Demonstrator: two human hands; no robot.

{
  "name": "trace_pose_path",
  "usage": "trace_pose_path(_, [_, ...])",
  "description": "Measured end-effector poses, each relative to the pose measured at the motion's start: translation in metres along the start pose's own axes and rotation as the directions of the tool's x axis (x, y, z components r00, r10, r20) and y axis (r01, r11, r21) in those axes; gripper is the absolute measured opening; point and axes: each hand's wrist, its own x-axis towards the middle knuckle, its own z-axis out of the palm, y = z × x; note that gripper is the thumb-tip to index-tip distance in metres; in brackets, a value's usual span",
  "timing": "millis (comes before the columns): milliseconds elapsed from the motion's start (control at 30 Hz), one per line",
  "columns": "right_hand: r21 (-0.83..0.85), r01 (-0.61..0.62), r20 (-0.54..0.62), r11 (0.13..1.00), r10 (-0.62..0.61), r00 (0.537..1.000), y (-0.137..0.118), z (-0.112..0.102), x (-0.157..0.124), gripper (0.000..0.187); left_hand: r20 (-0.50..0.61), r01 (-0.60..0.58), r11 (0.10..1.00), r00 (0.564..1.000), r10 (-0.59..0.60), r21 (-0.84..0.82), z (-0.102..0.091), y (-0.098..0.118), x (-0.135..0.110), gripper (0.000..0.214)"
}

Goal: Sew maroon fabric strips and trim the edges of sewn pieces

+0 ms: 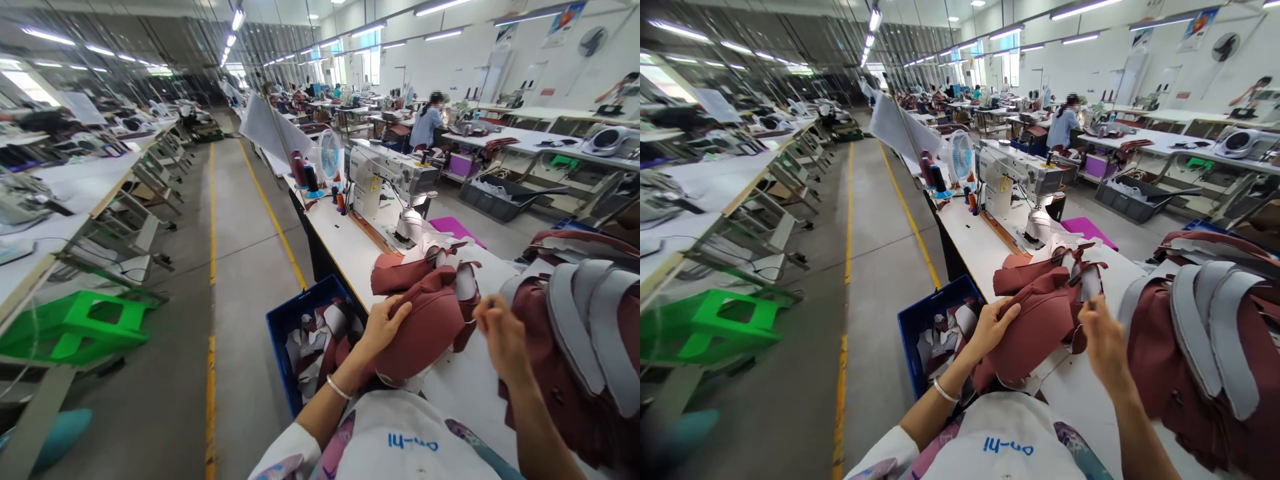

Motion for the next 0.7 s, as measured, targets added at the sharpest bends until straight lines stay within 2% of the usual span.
trace_pose_path(67, [-0.028,-0.004,0.187,1.000,0.009,0.982,-0.005,0.013,-0.015,0.038,0.018,0.004,0.997,1.000,-0.003,-0.072,0.002,-0.001,0.001,0.036])
trace_pose_path(133, [-0.110,-0.007,0.262,0.994,0.036,0.964,-0.007,0.026,-0.017,0.038,0.046,0.016,0.993,0.999,-0.011,-0.116,0.005,-0.003,0.002,0.038])
trace_pose_path(233, [-0.179,0.005,0.303,0.984,0.051,0.952,-0.006,0.037,-0.008,0.041,0.062,0.044,0.988,0.997,-0.035,-0.151,0.008,-0.003,0.001,0.039])
trace_pose_path(367, [-0.138,0.017,0.343,0.990,0.032,0.939,-0.004,0.037,0.000,0.042,0.033,0.063,0.983,0.998,-0.059,-0.173,0.008,-0.004,0.000,0.040])
trace_pose_path(533, [-0.105,0.100,0.356,0.989,-0.057,0.933,-0.004,0.036,0.004,0.039,0.115,0.106,0.960,0.990,-0.079,-0.258,0.007,-0.008,-0.001,0.042])
trace_pose_path(700, [-0.025,0.166,0.428,0.986,-0.139,0.893,0.003,0.035,0.013,0.036,0.186,0.131,0.936,0.980,-0.073,-0.326,0.004,-0.009,0.000,0.043])
